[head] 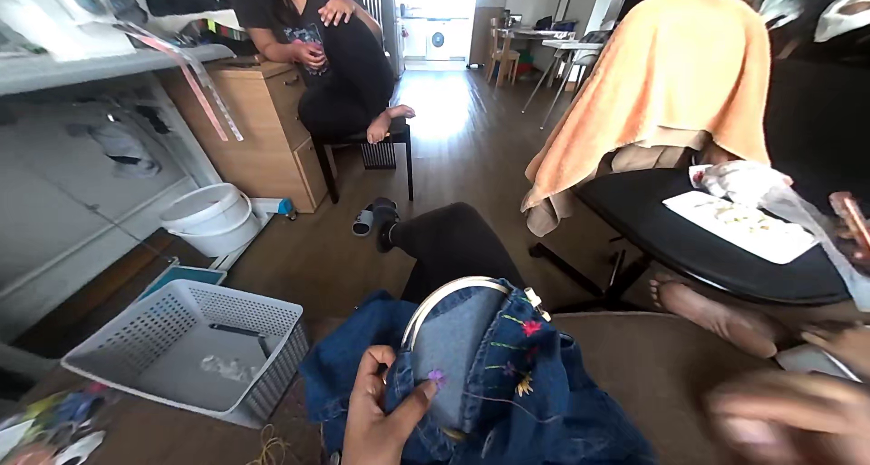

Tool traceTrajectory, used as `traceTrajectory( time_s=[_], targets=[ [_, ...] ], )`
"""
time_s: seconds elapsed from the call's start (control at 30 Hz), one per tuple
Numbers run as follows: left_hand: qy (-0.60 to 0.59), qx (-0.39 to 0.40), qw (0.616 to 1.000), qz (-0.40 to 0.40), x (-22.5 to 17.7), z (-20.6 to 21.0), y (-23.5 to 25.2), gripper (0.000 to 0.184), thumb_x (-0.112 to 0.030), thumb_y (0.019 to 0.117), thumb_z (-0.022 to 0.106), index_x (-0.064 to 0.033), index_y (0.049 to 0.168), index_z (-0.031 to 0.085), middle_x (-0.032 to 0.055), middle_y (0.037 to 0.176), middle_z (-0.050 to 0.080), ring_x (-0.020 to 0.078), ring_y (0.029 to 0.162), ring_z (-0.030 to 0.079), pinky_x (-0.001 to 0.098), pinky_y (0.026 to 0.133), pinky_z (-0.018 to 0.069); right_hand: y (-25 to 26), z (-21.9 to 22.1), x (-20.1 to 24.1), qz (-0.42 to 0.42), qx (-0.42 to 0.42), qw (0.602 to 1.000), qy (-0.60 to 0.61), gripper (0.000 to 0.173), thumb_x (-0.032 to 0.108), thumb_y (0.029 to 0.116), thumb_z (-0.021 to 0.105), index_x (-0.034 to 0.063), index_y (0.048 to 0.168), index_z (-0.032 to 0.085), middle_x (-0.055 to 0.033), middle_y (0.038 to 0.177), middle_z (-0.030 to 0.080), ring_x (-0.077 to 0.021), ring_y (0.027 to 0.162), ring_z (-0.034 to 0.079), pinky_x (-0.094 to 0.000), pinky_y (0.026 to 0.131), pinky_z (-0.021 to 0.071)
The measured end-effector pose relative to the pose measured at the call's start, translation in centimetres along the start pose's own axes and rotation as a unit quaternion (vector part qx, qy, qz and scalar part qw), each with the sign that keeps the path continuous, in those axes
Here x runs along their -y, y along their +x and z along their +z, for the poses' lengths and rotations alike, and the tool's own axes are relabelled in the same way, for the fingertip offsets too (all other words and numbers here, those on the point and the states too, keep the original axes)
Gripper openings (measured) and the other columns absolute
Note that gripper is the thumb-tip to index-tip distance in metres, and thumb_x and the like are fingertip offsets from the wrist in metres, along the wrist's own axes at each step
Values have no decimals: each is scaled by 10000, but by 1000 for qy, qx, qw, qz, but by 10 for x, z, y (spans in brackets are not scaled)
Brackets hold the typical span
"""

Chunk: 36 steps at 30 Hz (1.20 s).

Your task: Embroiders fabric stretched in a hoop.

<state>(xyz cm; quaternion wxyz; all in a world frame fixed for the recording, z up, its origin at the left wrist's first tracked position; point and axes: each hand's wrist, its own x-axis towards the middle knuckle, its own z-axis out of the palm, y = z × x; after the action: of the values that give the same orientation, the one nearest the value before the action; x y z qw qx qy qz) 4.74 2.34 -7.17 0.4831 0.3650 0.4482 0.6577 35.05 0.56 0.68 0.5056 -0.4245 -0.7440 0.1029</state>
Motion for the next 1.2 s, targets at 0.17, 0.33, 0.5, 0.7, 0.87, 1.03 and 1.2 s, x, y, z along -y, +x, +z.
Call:
traceTrajectory(
  time_s=[0.17,0.33,0.5,0.7,0.87,1.03,1.2],
  targets=[
    [-7,8,1000,0,2,-5,0,416,160,776,636,-46,1078,437,11,902,709,105,811,723,295,732,625,5,132,18,-47,125,987,87,126,68,989,621,30,985,740,-127,937,654,-112,846,638,-184,764,540],
    [-20,7,1000,12,3,-8,0,431,152,776,642,-50,1090,427,12,910,701,105,822,718,290,733,620,4,158,22,-41,139,989,-37,132,63,1022,538,63,995,668,-129,1058,683,-168,928,701,-254,727,596],
    [28,26,987,159,13,-8,0,620,145,774,691,-102,1210,324,-46,1065,712,88,964,720,300,836,622,3,157,22,-40,195,980,16,128,50,990,552,51,948,672,-83,849,679,-233,856,652,-341,771,534],
    [256,72,920,289,13,-17,2,175,-172,920,750,-170,1094,749,21,1181,656,-8,1115,604,153,962,514,8,154,15,-50,119,960,249,226,254,1064,547,101,908,605,-28,956,661,-101,1108,612,-299,1061,440],
    [310,48,895,318,7,-11,-5,89,-155,895,761,-73,865,745,127,1136,660,-31,1038,620,96,913,499,12,170,22,39,101,857,503,95,56,1034,545,108,992,613,12,834,683,-77,799,708,-306,842,610],
    [349,21,878,325,9,-6,-7,70,-93,845,782,-50,806,743,175,1093,679,6,1011,635,87,901,485,9,179,28,150,58,830,534,184,5,947,608,180,914,655,110,773,596,30,658,557,-163,606,488],
    [346,24,876,336,17,-8,-4,80,-82,832,775,-46,783,723,167,1100,680,12,1047,630,88,915,479,7,182,33,174,50,820,543,222,-45,923,594,166,891,657,107,760,615,27,657,579,-166,611,502]
  ],
)
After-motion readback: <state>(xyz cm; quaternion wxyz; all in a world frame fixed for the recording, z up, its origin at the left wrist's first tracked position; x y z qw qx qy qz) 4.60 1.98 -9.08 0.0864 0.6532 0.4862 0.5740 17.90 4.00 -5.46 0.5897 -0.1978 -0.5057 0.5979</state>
